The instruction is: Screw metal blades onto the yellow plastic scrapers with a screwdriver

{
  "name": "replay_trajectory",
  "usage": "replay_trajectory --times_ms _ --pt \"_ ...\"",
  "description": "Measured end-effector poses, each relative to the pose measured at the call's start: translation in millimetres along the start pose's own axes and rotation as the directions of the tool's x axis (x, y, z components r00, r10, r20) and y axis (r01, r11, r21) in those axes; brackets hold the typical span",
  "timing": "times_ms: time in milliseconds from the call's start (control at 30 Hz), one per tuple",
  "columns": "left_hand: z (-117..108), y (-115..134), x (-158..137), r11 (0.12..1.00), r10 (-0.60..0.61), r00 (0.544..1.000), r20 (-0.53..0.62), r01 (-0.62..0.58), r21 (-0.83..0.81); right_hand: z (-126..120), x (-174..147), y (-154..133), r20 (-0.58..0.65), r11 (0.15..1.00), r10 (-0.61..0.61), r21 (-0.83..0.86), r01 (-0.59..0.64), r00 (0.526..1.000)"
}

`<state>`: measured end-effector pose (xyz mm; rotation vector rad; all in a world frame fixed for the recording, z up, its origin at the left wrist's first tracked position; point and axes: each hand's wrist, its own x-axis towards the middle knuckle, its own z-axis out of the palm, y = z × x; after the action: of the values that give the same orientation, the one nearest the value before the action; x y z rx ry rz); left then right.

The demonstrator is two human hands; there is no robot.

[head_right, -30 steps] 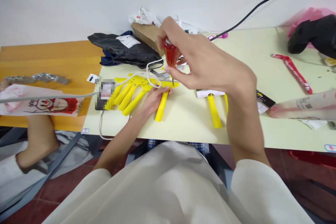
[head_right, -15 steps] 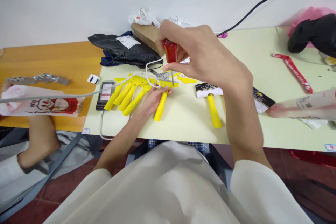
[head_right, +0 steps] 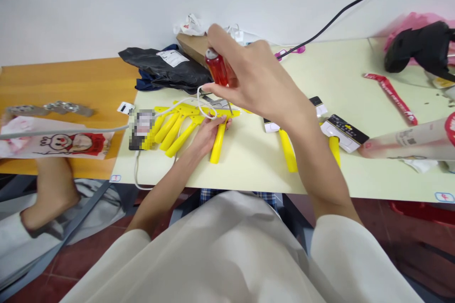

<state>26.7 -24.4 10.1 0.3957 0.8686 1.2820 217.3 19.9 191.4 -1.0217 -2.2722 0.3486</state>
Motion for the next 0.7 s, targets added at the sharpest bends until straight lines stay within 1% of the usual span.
replay_trajectory --times_ms 100,167,267,333,400,467,533,600,700 --pt "2 0 -1 1.0 -0.013 1.0 -0.003 0.013 -0.012 -8 -1 -5 0.04 0.999 -0.035 -0.028 0.036 0.999" --pt "2 1 -2 1.0 -0.01 1.0 0.0 0.01 -0.016 -13 -2 -7 0.071 0.997 -0.074 0.036 0.072 0.995" --pt "1 1 -1 1.0 -0.004 1.0 0.016 0.004 -0.01 -18 -5 -7 0.093 0.984 -0.1 0.158 0.085 0.991" --pt "0 1 0 1.0 -0.002 1.0 0.015 0.003 -0.011 -20 -6 -7 0.104 0.982 -0.119 0.157 0.102 0.987" --pt "-2 1 0 1.0 -0.006 1.0 0.001 0.006 -0.019 -22 -8 -7 0.172 0.982 -0.143 0.145 0.118 0.975" --pt "-4 1 1 0.999 -0.014 1.0 -0.015 0.013 -0.033 -24 -10 -6 0.232 0.982 -0.136 0.16 0.1 0.963" --pt "-6 0 2 0.999 -0.013 1.0 -0.02 0.012 -0.046 -25 -12 -5 0.225 0.983 -0.114 0.164 0.078 0.968" --pt "-8 -1 2 0.999 0.002 1.0 -0.009 -0.003 -0.052 -23 -11 -2 0.182 0.987 -0.101 0.143 0.075 0.978" --pt "-9 -2 3 0.999 0.015 1.0 0.008 -0.014 -0.045 -18 -8 4 0.135 0.981 -0.146 0.151 0.125 0.98"
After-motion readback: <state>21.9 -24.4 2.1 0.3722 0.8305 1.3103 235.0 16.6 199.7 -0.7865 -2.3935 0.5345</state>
